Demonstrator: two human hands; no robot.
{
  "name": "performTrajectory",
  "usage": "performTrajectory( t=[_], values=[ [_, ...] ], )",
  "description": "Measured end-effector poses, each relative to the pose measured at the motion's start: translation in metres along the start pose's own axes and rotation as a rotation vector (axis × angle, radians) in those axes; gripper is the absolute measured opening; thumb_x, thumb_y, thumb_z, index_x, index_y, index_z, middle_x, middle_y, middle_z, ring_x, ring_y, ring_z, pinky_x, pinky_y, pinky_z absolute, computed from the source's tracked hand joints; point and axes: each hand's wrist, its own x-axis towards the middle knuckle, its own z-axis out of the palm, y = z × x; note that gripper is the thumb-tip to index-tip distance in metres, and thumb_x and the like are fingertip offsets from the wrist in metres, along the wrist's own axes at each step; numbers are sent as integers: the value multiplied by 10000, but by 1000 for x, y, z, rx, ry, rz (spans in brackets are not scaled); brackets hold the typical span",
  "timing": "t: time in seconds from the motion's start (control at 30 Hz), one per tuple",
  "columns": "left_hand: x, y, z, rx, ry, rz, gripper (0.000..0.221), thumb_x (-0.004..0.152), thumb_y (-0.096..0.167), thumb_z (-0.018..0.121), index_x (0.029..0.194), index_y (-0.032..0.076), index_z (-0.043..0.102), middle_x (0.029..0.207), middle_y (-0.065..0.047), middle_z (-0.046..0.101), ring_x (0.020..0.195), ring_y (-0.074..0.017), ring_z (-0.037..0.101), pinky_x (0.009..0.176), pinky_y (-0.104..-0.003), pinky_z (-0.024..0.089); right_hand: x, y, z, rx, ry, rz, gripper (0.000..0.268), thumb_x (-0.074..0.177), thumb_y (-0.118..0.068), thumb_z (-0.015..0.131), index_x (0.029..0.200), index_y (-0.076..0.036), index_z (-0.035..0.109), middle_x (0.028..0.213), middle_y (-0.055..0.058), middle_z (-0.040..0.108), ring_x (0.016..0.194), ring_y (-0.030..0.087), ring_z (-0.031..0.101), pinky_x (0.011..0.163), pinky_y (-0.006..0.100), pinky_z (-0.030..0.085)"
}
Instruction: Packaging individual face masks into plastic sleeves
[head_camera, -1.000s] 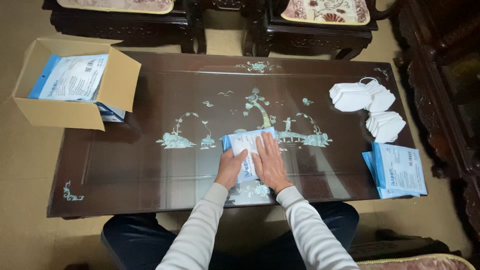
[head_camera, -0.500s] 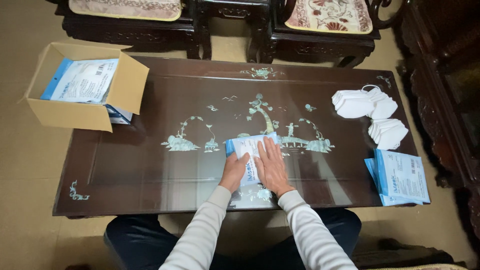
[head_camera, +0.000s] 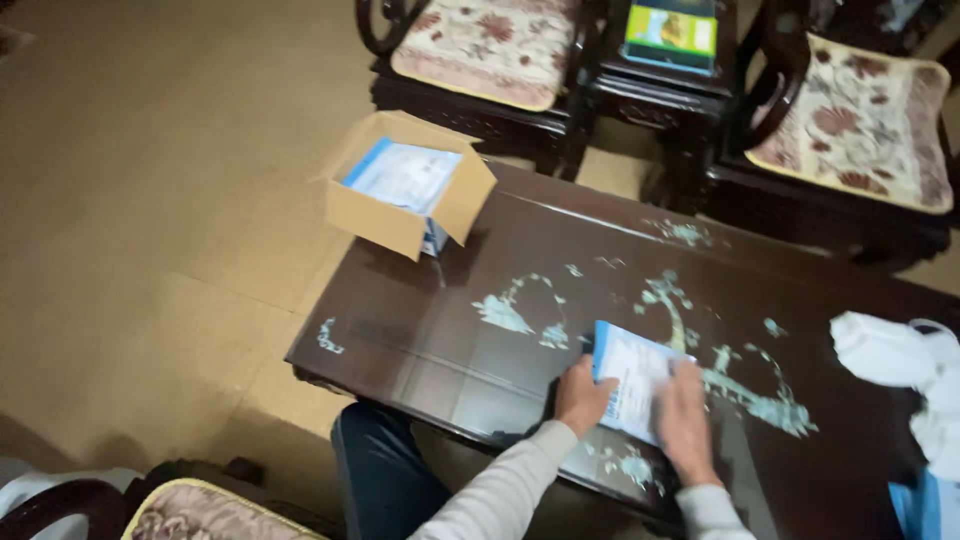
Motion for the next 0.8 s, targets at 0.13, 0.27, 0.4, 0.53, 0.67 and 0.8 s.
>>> performTrajectory(
  t=[0.13, 0.27, 0.4, 0.53, 0.67, 0.8],
  values=[
    [34, -5, -52, -46, 133, 159, 189, 940, 269, 629, 938, 142, 490, 947, -187, 650, 881, -484, 601, 722, -565, 440, 5, 80, -15, -355, 456, -405, 602, 1085, -313, 460, 1438, 166, 552, 1526, 402, 467, 1424, 522, 415, 1211, 590, 286],
    [122, -7, -205, -160, 438, 350, 139, 953, 197, 645, 993, 88, 570, 857, -125, 656, 755, -295, 618, 693, -444, 479, -6, 95, -13, -545, 357, -347, 627, 1038, -425, 425, 1431, 56, 519, 1528, 289, 453, 1476, 487, 386, 1096, 708, 370],
    [161, 18, -394, -76, 713, 294, 230, 932, 325, 687, 1007, 110, 653, 959, -87, 691, 877, -265, 609, 807, -427, 473, -4, 103, -3, -537, 383, -219, 695, 1024, -494, 438, 1462, 30, 568, 1589, 288, 468, 1520, 453, 379, 1219, 624, 309],
    [199, 9, -470, -347, 649, 236, 299, 821, 175, 693, 685, 200, 428, 703, 97, 377, 658, -63, 340, 561, -270, 302, -5, 100, -4, -512, 377, -207, 702, 1000, -491, 463, 1453, 33, 573, 1591, 264, 457, 1534, 450, 370, 1186, 677, 338],
    [264, -34, -468, 179, 647, 196, 341, 786, 294, 760, 1063, 96, 774, 971, -131, 759, 876, -302, 708, 785, -449, 524, -6, 98, 0, -519, 436, -176, 708, 1005, -520, 452, 1481, -14, 589, 1626, 232, 473, 1547, 387, 393, 1225, 605, 337],
    [238, -9, -455, 646, 651, 443, 520, 836, 166, 760, 1324, 77, 605, 1207, -244, 632, 1096, -486, 564, 858, -579, 468, -2, 110, 4, -554, 443, -161, 669, 961, -471, 540, 1465, -37, 616, 1632, 205, 490, 1542, 374, 419, 1213, 612, 359]
  ],
)
